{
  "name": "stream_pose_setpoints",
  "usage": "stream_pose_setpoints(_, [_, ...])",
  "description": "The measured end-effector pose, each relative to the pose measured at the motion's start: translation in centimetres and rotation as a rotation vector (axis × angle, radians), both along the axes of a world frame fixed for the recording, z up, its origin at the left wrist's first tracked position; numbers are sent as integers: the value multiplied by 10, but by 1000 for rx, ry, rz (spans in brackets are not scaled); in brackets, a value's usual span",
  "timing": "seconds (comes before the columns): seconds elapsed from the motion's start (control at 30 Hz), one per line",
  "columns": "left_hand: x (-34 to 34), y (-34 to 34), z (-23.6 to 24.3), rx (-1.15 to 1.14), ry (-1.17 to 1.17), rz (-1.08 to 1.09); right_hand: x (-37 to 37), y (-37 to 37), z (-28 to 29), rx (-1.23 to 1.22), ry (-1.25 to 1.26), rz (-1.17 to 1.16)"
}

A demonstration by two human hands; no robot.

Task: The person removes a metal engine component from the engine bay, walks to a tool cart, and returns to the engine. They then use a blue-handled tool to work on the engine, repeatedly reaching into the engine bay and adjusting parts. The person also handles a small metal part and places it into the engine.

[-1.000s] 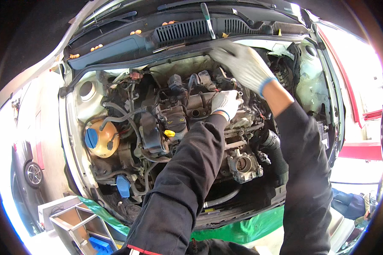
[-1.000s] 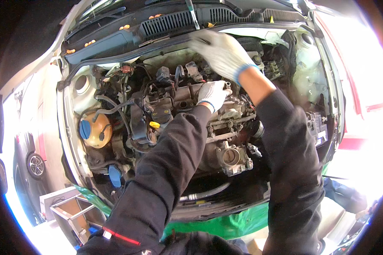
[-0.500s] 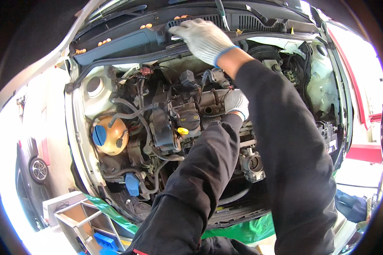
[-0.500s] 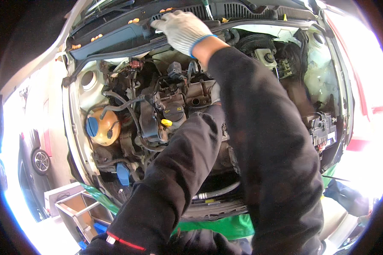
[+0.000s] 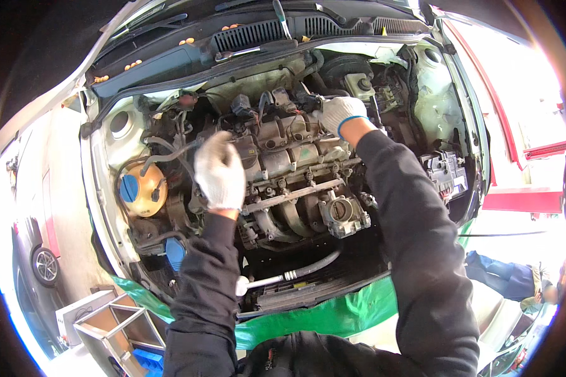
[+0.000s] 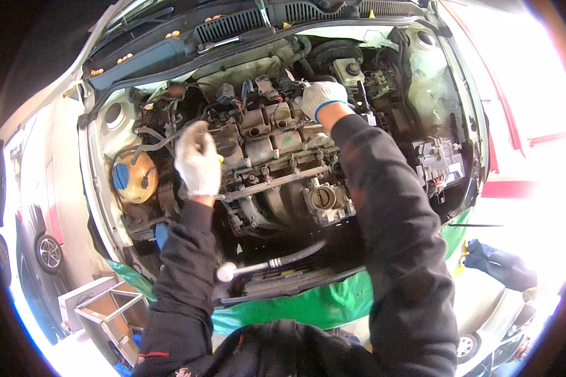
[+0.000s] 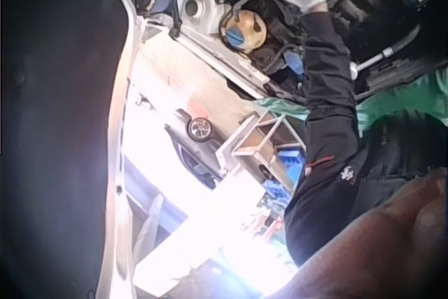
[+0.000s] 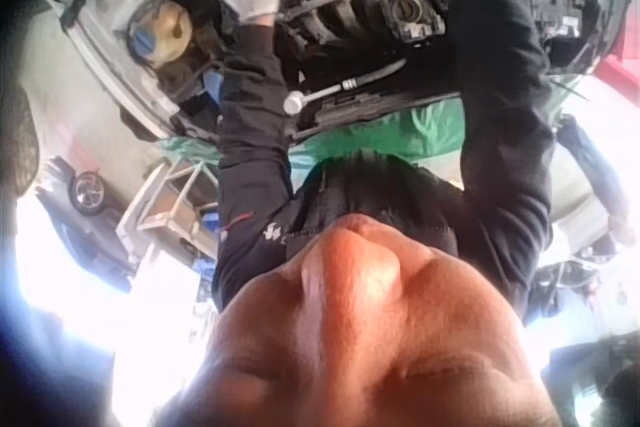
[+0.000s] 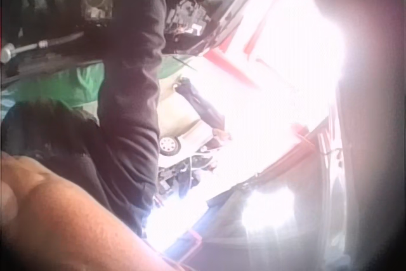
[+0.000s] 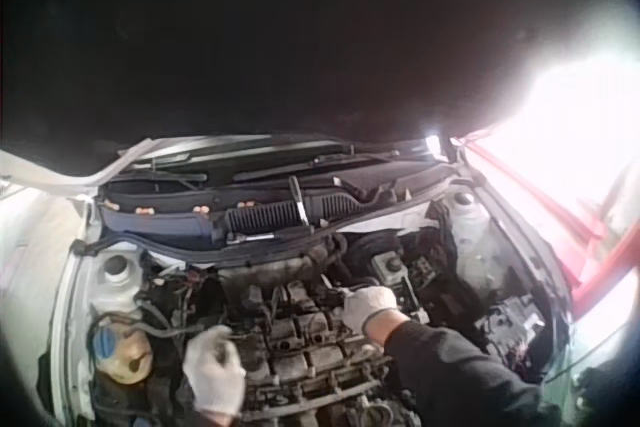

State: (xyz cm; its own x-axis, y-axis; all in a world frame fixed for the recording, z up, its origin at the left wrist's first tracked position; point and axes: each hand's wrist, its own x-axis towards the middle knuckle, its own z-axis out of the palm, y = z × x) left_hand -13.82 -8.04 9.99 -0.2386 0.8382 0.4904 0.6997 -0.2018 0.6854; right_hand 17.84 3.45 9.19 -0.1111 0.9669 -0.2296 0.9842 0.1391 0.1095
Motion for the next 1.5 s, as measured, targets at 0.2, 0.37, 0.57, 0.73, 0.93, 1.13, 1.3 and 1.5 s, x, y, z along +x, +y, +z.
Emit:
stream_pose_setpoints(0.2, [-52, 53, -31, -223, 243, 84, 9, 19, -27, -131, -71, 316])
stream_pose_setpoints(0.37, [-51, 56, -48, -153, 383, 103, 14, 30, -30, -259, -171, 487])
stream_pose_setpoints(0.57, [-50, 60, -51, -140, 366, 135, 14, 32, -45, -117, -382, 611])
stream_pose_setpoints(0.73, [-53, 62, -59, -64, 390, 132, 24, 34, -57, -126, 61, 365])
stream_pose_setpoints(0.93, [-57, 64, -66, -101, 374, 127, 16, 37, -53, -156, -309, 511])
stream_pose_setpoints(1.13, [-53, 62, -58, -121, 373, 139, 15, 30, -43, -146, -392, 584])
stream_pose_setpoints(1.3, [-42, 59, -52, -61, 343, 174, 19, 32, -42, -86, -58, 431])
stream_pose_setpoints(1.5, [-42, 58, -49, -71, 333, 171, 24, 37, -49, -91, -240, 530])
